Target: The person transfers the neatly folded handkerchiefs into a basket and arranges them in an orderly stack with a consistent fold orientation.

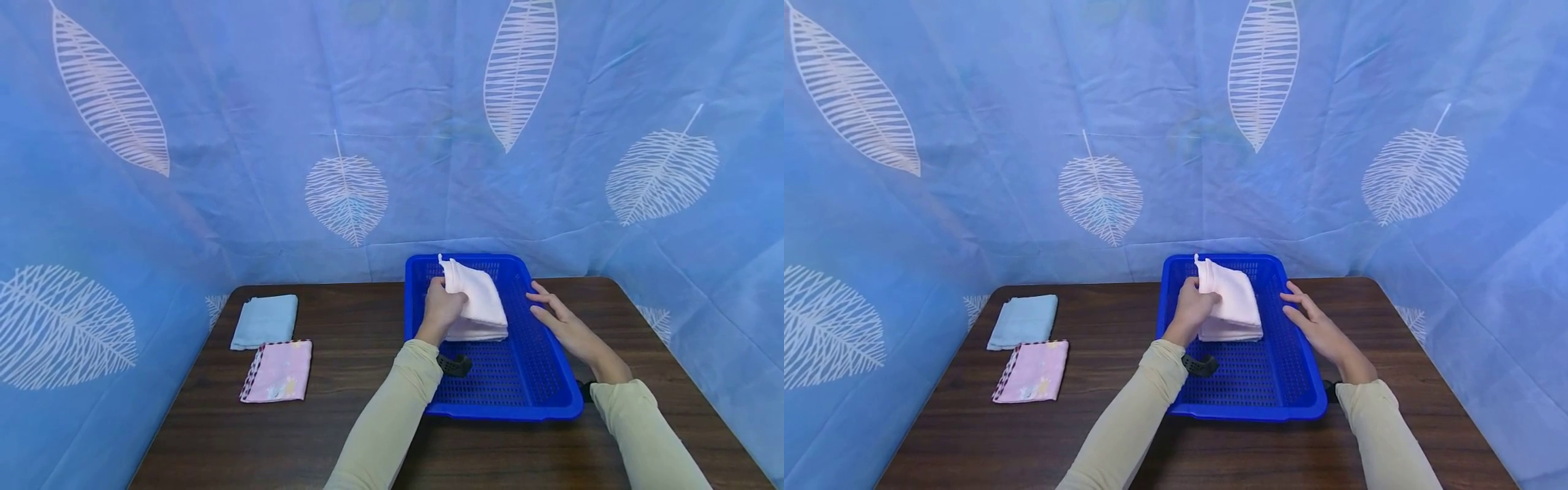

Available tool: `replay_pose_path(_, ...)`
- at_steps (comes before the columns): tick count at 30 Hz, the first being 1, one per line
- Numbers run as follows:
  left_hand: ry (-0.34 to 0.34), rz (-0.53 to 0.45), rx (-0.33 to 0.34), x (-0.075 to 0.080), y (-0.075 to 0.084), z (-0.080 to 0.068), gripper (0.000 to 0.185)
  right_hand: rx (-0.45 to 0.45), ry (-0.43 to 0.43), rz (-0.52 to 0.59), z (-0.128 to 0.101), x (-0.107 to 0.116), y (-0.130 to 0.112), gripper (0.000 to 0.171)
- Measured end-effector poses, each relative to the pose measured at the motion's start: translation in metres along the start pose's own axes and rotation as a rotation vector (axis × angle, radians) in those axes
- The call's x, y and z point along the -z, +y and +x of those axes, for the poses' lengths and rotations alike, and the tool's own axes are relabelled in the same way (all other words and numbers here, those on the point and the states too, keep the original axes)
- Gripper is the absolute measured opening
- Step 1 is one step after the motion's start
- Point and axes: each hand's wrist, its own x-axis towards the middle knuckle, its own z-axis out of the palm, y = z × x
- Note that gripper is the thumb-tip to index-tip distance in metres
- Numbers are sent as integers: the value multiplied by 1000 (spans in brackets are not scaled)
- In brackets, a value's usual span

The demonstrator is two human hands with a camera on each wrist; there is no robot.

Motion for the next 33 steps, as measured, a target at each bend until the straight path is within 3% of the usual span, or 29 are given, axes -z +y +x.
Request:
replay_pose_path(7, 1, -54, 38, -3, -1, 5, 45, 3, -2, 6, 1, 1, -1, 63)
replay_pose_path(13, -46, -140, 100, -5, -2, 7, 46, -2, -5, 18, 0, 0, -2, 63)
replay_pose_path(20, -95, -150, 140, -7, -4, 7, 47, 17, -1, 30, -2, 1, -1, 62)
replay_pose_path(30, -128, -251, 221, -7, -6, 8, 46, 20, -6, 41, -2, 1, -1, 62)
replay_pose_path(33, -145, -234, 222, -5, -6, 6, 50, 15, -7, 36, -2, 0, -1, 63)
